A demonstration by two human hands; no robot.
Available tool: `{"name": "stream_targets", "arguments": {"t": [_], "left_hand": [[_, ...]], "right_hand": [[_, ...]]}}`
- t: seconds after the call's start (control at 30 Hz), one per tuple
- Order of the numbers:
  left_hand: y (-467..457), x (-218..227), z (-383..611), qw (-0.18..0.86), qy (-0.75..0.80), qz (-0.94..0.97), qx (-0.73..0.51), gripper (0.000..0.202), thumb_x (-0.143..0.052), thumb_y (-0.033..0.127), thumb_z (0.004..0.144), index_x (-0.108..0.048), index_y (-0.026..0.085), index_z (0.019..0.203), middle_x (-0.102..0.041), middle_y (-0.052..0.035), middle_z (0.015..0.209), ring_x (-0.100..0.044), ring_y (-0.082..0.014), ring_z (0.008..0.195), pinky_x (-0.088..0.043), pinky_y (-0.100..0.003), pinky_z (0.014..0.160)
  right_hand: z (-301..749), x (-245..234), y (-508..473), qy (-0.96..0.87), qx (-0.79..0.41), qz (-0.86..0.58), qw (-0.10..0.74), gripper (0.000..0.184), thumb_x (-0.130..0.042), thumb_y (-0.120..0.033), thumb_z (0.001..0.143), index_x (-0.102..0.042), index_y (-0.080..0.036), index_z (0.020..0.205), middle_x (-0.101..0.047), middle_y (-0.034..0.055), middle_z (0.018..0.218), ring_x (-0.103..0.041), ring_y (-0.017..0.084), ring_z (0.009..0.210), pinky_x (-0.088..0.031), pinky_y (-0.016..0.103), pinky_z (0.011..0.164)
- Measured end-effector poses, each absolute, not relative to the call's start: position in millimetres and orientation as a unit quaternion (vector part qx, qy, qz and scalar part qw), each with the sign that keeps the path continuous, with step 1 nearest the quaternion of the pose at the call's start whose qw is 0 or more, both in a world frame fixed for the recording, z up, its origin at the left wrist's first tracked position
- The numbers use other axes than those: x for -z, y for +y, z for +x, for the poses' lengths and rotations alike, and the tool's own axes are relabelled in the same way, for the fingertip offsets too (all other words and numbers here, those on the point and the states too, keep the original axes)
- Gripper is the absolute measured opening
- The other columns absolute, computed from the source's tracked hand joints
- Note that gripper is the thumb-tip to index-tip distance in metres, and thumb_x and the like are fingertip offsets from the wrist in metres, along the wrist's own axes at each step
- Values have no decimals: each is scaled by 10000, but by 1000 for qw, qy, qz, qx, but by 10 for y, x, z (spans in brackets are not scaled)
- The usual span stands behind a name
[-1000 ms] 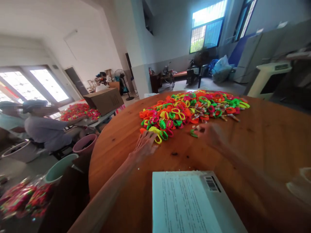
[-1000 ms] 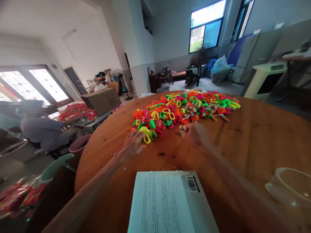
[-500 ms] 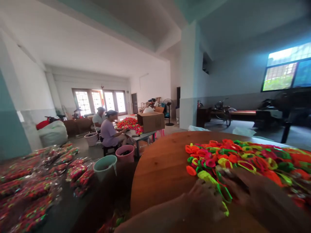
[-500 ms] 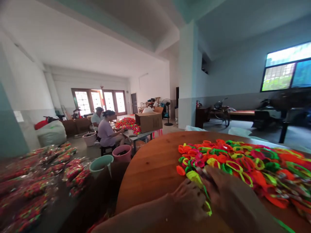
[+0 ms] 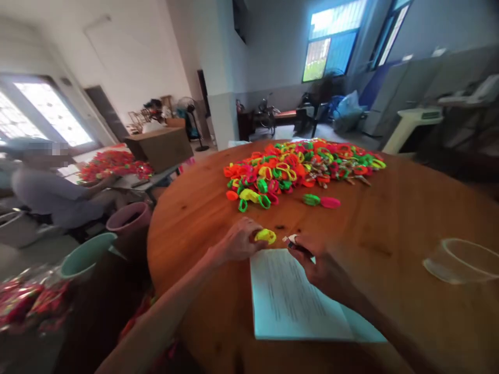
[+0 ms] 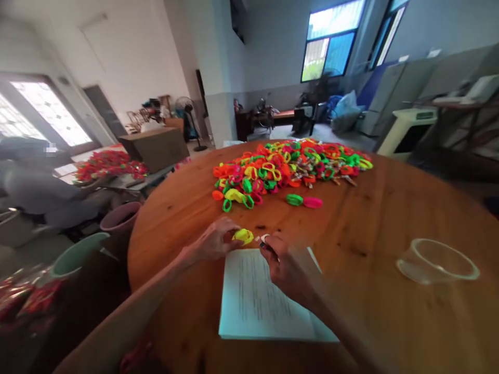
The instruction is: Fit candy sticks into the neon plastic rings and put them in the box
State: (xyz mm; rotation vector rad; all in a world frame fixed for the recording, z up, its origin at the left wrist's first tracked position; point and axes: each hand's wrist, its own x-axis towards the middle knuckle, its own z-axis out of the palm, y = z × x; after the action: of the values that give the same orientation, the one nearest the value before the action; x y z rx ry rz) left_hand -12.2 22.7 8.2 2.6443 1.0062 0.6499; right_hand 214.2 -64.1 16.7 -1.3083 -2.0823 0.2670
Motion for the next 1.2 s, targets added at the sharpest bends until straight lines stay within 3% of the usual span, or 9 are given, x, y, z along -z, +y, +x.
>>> {"name": "stream_targets", "arguments": {"t": [0.2,0.37,0.53,0.83,1.2], "left_hand": [[126,-71,-159,203,318,902,-209,231,-651,306,844,-677,149,1011,-671,-70,917,-594,-187,871,-461,-310,811],[70,-92,-130,237,320,897,-193,281,-661,323,846,-662,154,1071,-670,-59,940,-592,-171,840,-458,-289,770],[43,-99,-62,250,319,889,-213,247,-645,360,877,-676,158,1016,-687,-56,919,-597,-175,847,-452,-292,779],[45,-76,-81,240,305,894,-225,255,-641,368,875,-670,158,1017,-679,-62,914,-597,-181,864,-455,-300,794],[36,-13,-91,233,298,896,-232,265,-625,363,890,-653,154,1051,-662,-82,946,-597,-199,909,-476,-305,799]], "right_hand": [[2161,29,-794,-796,-74,-570,189,223,-427,-214,973,-630,-170,889,-612,62,895,-561,182,788,-344,297,689],[2073,-18,-822,-814,-10,-564,142,234,-432,-206,974,-659,-169,930,-599,90,930,-557,216,860,-349,325,733],[2115,61,-838,-823,11,-545,160,212,-452,-190,966,-655,-152,918,-588,97,924,-537,223,865,-358,338,764],[2124,115,-771,-795,-80,-533,277,219,-443,-242,991,-608,-156,874,-570,57,847,-509,165,751,-367,290,701],[2119,119,-744,-817,-89,-475,314,196,-425,-201,988,-609,-147,944,-595,74,892,-520,177,799,-407,302,736]]}}
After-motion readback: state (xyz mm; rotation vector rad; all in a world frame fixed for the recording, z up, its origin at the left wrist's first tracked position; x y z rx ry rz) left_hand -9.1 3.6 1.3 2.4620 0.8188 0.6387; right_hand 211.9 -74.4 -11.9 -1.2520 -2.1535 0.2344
